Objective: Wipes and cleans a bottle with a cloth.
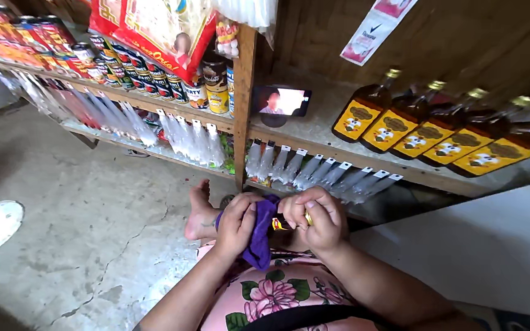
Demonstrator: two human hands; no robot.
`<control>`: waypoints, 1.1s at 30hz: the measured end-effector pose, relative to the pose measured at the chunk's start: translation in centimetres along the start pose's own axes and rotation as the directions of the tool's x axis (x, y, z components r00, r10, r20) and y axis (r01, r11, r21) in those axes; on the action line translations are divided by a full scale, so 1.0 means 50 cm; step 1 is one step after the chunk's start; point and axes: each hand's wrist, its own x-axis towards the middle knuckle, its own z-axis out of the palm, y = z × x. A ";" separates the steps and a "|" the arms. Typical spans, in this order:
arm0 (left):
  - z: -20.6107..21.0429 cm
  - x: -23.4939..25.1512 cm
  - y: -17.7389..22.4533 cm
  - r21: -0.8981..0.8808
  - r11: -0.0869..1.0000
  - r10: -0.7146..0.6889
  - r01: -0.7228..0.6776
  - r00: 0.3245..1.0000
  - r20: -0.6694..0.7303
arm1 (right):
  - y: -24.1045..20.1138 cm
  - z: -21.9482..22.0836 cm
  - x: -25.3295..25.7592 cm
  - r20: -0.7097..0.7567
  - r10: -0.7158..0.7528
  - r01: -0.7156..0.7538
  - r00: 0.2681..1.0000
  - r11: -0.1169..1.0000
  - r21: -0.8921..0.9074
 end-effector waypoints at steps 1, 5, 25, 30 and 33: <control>0.001 -0.005 -0.009 -0.009 1.000 0.028 -0.028 1.000 -0.014 | 0.001 -0.001 0.000 -0.001 0.000 0.000 1.000 1.000 0.000; -0.003 -0.026 -0.042 0.042 0.998 0.058 -0.055 0.996 -0.062 | 0.005 -0.004 0.004 -0.049 0.010 -0.009 0.999 1.000 0.024; -0.043 -0.087 -0.172 -0.009 0.994 -0.112 0.111 0.988 -0.109 | 0.005 0.005 0.013 -0.085 0.023 -0.021 0.996 0.999 0.030; -0.046 -0.096 -0.190 -0.097 0.981 -0.178 0.167 0.977 -0.120 | 0.002 0.010 0.008 -0.041 0.007 -0.006 0.999 1.000 0.020; -0.047 -0.097 -0.195 -0.101 0.978 -0.194 0.182 0.971 -0.136 | 0.002 0.012 0.007 -0.035 0.003 -0.003 0.999 1.000 0.022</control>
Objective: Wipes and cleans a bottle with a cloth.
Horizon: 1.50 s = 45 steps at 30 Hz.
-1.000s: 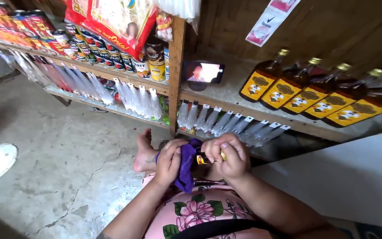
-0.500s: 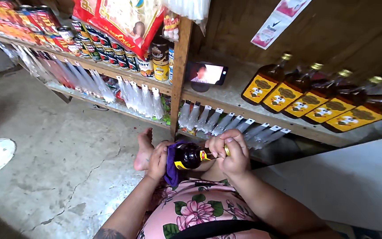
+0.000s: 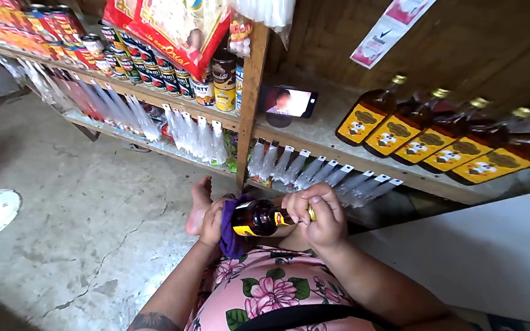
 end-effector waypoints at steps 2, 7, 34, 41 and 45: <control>-0.003 0.001 0.003 0.021 1.000 -0.017 0.017 1.000 0.000 | 0.001 0.000 0.001 -0.002 -0.002 0.002 1.000 1.000 -0.001; -0.006 0.004 0.009 0.053 0.996 -0.073 0.073 0.997 -0.001 | 0.003 -0.003 0.005 -0.022 -0.002 0.002 1.000 1.000 -0.005; 0.114 0.098 0.304 0.082 0.898 0.426 -0.433 0.900 0.088 | 0.003 0.000 0.010 -0.138 -0.073 0.024 0.988 0.945 -0.327; 0.134 0.085 0.348 0.102 0.907 0.380 -0.409 0.899 0.219 | -0.006 0.021 -0.007 -0.009 -0.131 0.115 0.991 0.899 -0.422; 0.121 0.076 0.349 0.158 0.923 0.306 -0.351 0.918 0.252 | -0.012 0.019 -0.010 0.012 -0.122 0.111 0.992 0.855 -0.506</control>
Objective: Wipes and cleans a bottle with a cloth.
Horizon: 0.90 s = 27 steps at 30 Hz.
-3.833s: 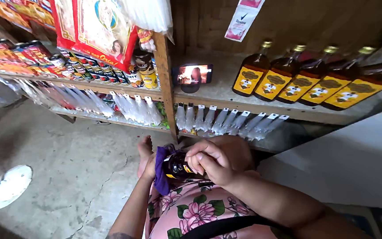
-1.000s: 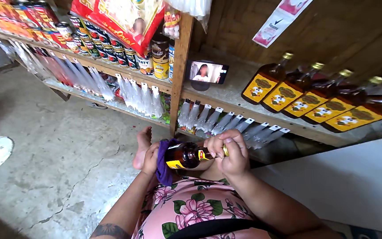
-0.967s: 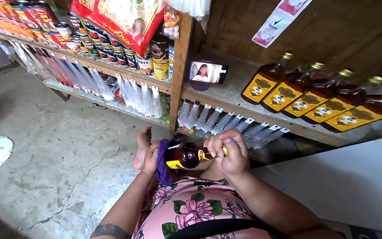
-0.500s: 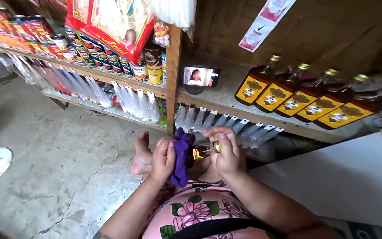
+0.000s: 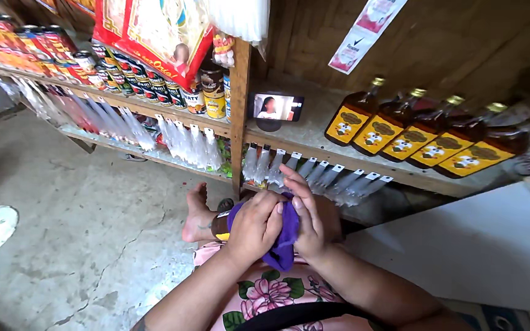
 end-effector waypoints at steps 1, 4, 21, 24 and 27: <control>-0.003 -0.001 0.000 0.006 1.000 -0.021 0.021 1.000 0.006 | -0.001 0.000 0.000 0.003 0.003 -0.003 1.000 1.000 -0.015; -0.011 0.000 -0.006 0.030 0.997 -0.070 0.070 0.997 0.015 | -0.002 0.001 0.004 0.025 -0.007 0.008 1.000 0.998 -0.065; -0.053 0.008 -0.059 -0.036 0.939 -0.329 0.342 0.925 0.191 | -0.012 0.017 0.003 0.086 -0.097 0.103 0.992 0.992 -0.073; -0.055 0.017 -0.064 -0.031 0.928 -0.357 0.371 0.909 0.214 | -0.012 0.019 -0.001 0.092 -0.108 0.115 0.990 0.990 -0.076; -0.061 0.031 -0.058 -0.005 0.923 -0.372 0.384 0.898 0.235 | -0.008 0.020 -0.004 0.097 -0.126 0.133 0.987 0.989 -0.064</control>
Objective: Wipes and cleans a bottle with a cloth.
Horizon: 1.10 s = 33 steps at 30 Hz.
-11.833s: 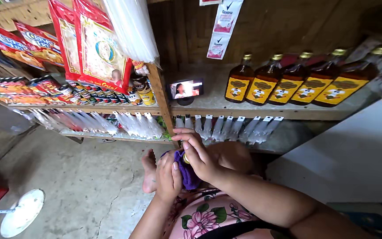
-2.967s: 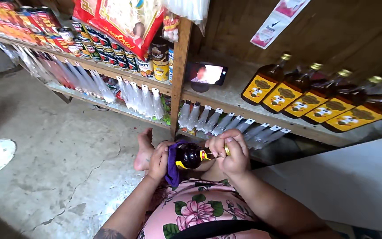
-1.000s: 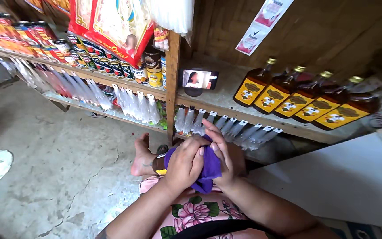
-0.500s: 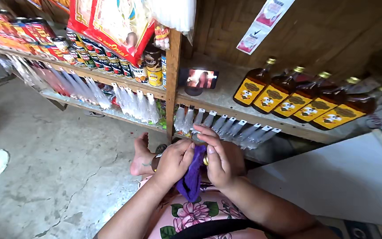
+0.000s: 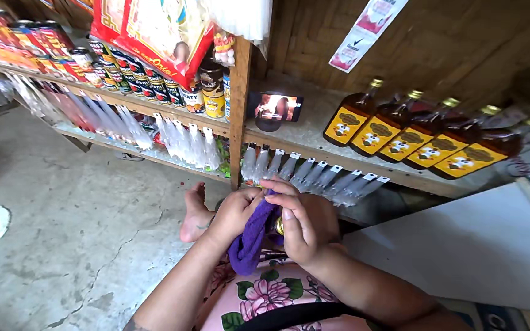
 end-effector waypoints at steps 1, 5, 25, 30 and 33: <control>-0.003 0.003 0.004 0.015 1.000 -0.001 0.001 1.000 0.009 | -0.001 0.001 0.000 -0.001 0.001 -0.001 1.000 1.000 0.001; -0.013 0.014 0.019 0.071 0.996 -0.053 0.049 0.997 0.064 | -0.004 0.003 0.000 -0.003 -0.002 0.002 1.000 1.000 -0.003; -0.031 0.068 0.035 0.216 0.972 -0.157 0.093 0.940 0.304 | 0.008 -0.003 0.008 -0.022 -0.033 0.032 0.999 0.997 -0.064; -0.036 0.079 0.010 0.213 0.966 -0.214 0.147 0.915 0.342 | 0.003 -0.003 0.013 0.010 -0.058 0.058 0.998 0.995 -0.079; -0.039 0.077 -0.024 0.140 0.976 -0.202 0.165 0.926 0.319 | 0.000 -0.002 0.013 0.027 -0.066 0.068 0.997 0.995 -0.069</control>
